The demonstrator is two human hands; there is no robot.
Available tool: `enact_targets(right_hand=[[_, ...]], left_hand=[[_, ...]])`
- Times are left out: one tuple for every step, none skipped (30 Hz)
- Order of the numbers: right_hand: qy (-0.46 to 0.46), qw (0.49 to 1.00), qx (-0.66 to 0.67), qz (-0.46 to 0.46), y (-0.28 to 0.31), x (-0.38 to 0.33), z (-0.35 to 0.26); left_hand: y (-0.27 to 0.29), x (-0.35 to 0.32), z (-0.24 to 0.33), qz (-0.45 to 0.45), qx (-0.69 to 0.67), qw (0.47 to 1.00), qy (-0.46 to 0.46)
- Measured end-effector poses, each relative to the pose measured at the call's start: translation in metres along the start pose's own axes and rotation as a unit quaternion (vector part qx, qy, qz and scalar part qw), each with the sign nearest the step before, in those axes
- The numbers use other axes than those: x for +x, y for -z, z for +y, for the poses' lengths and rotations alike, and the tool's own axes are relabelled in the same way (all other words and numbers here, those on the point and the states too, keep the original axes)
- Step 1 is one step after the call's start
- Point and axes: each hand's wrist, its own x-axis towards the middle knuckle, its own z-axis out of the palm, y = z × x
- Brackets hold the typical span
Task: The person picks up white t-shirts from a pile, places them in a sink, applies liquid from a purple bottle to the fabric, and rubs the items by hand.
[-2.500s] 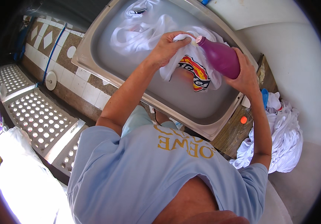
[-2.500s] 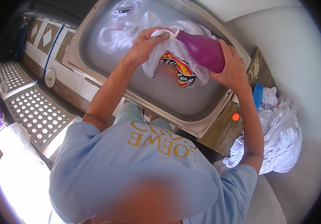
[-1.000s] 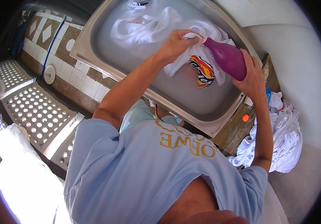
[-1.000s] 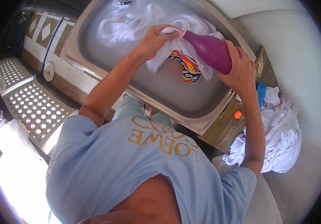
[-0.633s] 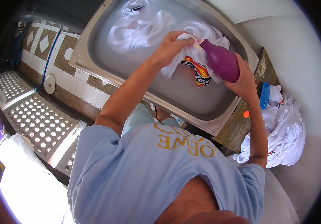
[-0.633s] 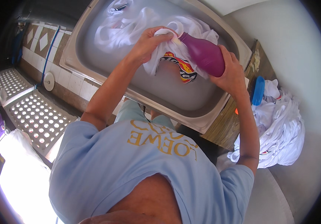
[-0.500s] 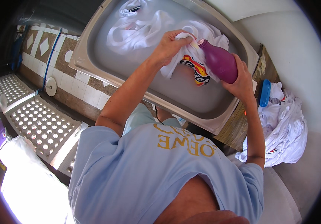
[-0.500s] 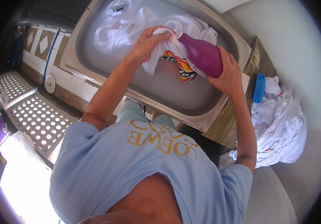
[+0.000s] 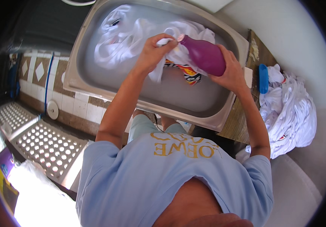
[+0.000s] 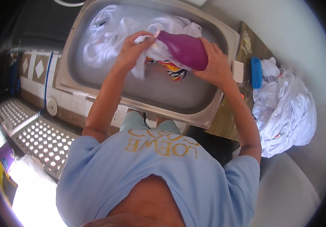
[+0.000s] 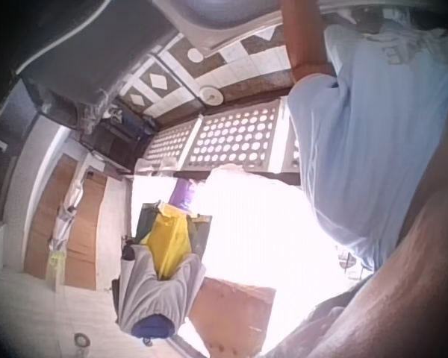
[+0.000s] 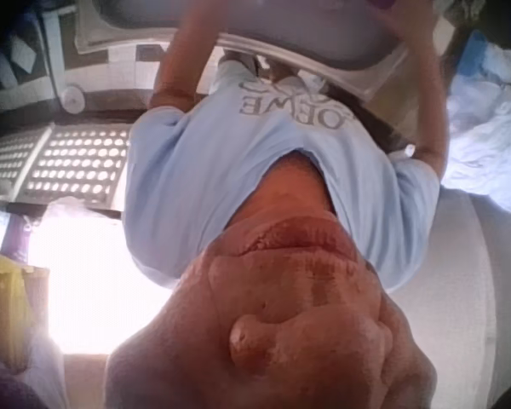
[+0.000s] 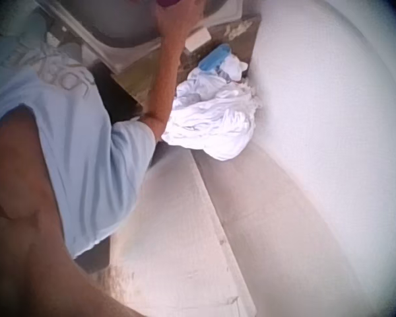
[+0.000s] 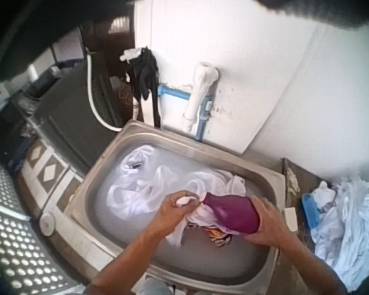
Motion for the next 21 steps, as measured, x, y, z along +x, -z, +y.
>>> enact_targets(right_hand=[[0.007,0.999,0.026,0.023,0.002,0.0,0.001],[0.016,0.997,0.052,0.046,0.0,0.001,0.005],[0.028,0.994,0.077,0.067,0.005,0.001,0.009],[0.007,0.99,0.11,0.088,0.016,-0.001,0.012],[-0.012,0.983,0.146,0.107,0.025,-0.003,0.014],[-0.03,0.974,0.184,0.126,0.034,-0.005,0.019],[-0.049,0.964,0.205,0.161,0.044,-0.005,0.028],[-0.066,0.952,0.228,0.195,0.055,-0.006,0.042],[-0.082,0.938,0.252,0.225,0.065,-0.006,0.054],[-0.104,0.914,0.297,0.255,0.077,-0.008,0.058],[-0.103,0.897,0.306,0.302,0.083,-0.008,0.072],[-0.103,0.877,0.316,0.348,0.089,-0.006,0.09],[-0.1,0.855,0.326,0.391,0.094,-0.002,0.109],[-0.09,0.846,0.297,0.435,0.097,0.002,0.134],[-0.079,0.834,0.267,0.476,0.097,0.007,0.163],[-0.067,0.821,0.242,0.513,0.096,0.011,0.184],[-0.064,0.809,0.253,0.526,0.096,0.015,0.201],[-0.063,0.797,0.265,0.539,0.095,0.02,0.213],[-0.052,0.774,0.272,0.569,0.092,0.026,0.218],[-0.04,0.768,0.252,0.587,0.094,0.023,0.239],[-0.03,0.773,0.247,0.584,0.092,0.023,0.256]], left_hand=[[0.0,0.0,0.004,0.009,0.004,1.0,-0.023],[0.003,0.0,0.01,0.042,0.003,0.999,-0.019],[0.008,0.004,0.016,0.078,-0.001,0.997,-0.013],[0.015,0.01,0.019,0.109,-0.008,0.993,-0.054],[0.025,0.017,0.021,0.143,-0.016,0.985,-0.092],[0.035,0.024,0.03,0.154,0.009,0.982,-0.106],[0.046,0.029,0.043,0.171,0.035,0.977,-0.121],[0.056,0.036,0.054,0.189,0.027,0.971,-0.144],[0.062,0.041,0.064,0.21,0.02,0.964,-0.165],[0.061,0.041,0.075,0.203,0.018,0.968,-0.149],[0.057,0.037,0.087,0.198,0.017,0.971,-0.133],[0.055,0.035,0.093,0.193,0.016,0.974,-0.118],[0.057,0.036,0.089,0.192,0.042,0.975,-0.106],[0.062,0.038,0.08,0.191,0.066,0.975,-0.094],[0.065,0.04,0.068,0.192,0.091,0.974,-0.081],[0.065,0.041,0.054,0.179,0.139,0.964,-0.141],[0.07,0.04,0.04,0.177,0.161,0.96,-0.143],[0.07,0.04,0.032,0.181,0.166,0.959,-0.138],[0.07,0.038,0.026,0.189,0.172,0.958,-0.131],[0.07,0.042,0.023,0.184,0.16,0.963,-0.114],[0.072,0.044,0.022,0.187,0.152,0.966,-0.097]])
